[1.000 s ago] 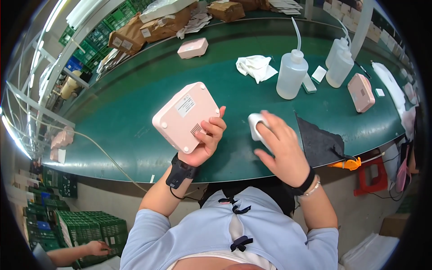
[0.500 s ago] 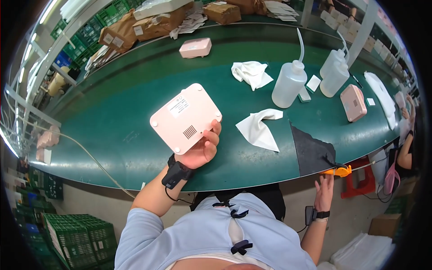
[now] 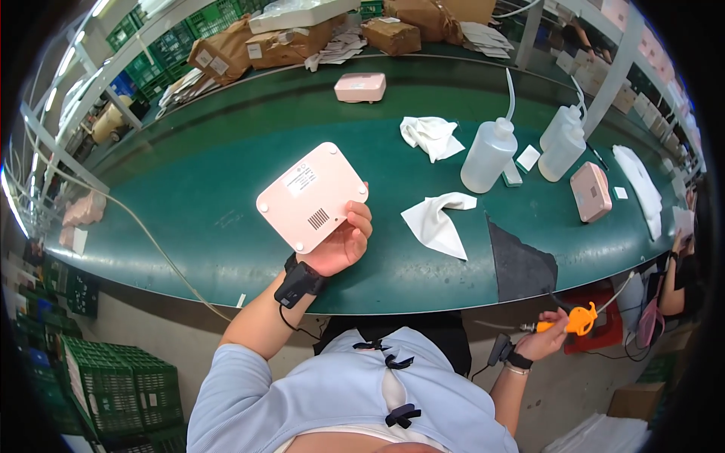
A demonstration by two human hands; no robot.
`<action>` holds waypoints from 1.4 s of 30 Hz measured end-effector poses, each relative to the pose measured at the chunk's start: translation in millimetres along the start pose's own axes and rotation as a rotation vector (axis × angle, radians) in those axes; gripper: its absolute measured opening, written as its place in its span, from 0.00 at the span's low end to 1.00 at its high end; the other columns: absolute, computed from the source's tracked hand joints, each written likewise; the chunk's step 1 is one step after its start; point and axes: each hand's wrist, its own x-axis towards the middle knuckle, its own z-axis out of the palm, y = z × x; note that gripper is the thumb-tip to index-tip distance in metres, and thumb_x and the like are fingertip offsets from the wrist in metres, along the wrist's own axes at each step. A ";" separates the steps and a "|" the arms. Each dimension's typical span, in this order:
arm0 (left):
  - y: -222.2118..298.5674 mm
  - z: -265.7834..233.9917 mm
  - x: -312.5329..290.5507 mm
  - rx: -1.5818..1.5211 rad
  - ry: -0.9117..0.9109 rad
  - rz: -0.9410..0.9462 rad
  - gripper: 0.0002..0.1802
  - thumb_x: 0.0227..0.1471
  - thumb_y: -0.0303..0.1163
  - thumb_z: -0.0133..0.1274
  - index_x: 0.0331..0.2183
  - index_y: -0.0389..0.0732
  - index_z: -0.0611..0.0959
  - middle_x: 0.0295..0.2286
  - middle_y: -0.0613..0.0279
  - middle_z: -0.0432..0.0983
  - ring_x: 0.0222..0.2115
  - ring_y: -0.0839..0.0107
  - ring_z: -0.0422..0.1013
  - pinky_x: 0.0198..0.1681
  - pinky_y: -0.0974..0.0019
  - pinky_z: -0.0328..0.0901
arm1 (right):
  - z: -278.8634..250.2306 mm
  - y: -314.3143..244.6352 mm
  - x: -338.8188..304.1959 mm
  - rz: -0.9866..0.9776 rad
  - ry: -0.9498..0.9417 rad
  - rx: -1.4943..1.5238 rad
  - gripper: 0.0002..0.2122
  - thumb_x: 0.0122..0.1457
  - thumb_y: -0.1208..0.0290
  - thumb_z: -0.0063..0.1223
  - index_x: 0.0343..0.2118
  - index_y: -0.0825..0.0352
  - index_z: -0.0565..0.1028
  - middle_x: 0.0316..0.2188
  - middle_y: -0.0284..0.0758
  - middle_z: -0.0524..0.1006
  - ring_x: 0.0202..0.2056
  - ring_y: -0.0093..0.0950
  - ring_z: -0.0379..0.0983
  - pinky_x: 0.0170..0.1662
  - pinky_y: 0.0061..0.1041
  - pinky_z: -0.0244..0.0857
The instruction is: The person picks up a pink fan, wipes its surfaces with a cloth, and uses an air nozzle to blow it clean. They repeat this process for several fans, placing each back on the conveyor belt after cleaning.
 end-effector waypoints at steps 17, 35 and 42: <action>13.9 40.1 -97.3 0.238 0.158 0.220 0.30 0.59 0.50 0.47 0.51 0.35 0.71 0.34 0.59 0.71 0.42 0.59 0.71 0.54 0.49 0.66 | 136.1 -153.6 -83.6 -0.360 -1.687 -0.394 0.19 0.54 0.57 0.63 0.35 0.69 0.71 0.33 0.43 0.75 0.29 0.47 0.71 0.31 0.36 0.67; 17.0 135.2 -111.3 1.936 0.661 1.163 0.30 0.53 0.31 0.59 0.57 0.42 0.70 0.47 0.56 0.73 0.45 0.62 0.72 0.52 0.56 0.67 | 127.4 -138.0 -79.9 -0.500 -1.594 -0.323 0.15 0.52 0.63 0.65 0.36 0.67 0.74 0.29 0.37 0.75 0.28 0.41 0.74 0.31 0.31 0.68; 26.4 65.9 -92.0 0.886 0.388 0.606 0.25 0.65 0.44 0.44 0.58 0.42 0.69 0.52 0.57 0.72 0.51 0.58 0.71 0.56 0.54 0.66 | 52.1 -121.7 -38.6 -0.028 -0.716 0.200 0.11 0.61 0.68 0.55 0.42 0.68 0.73 0.34 0.31 0.77 0.34 0.21 0.73 0.40 0.22 0.67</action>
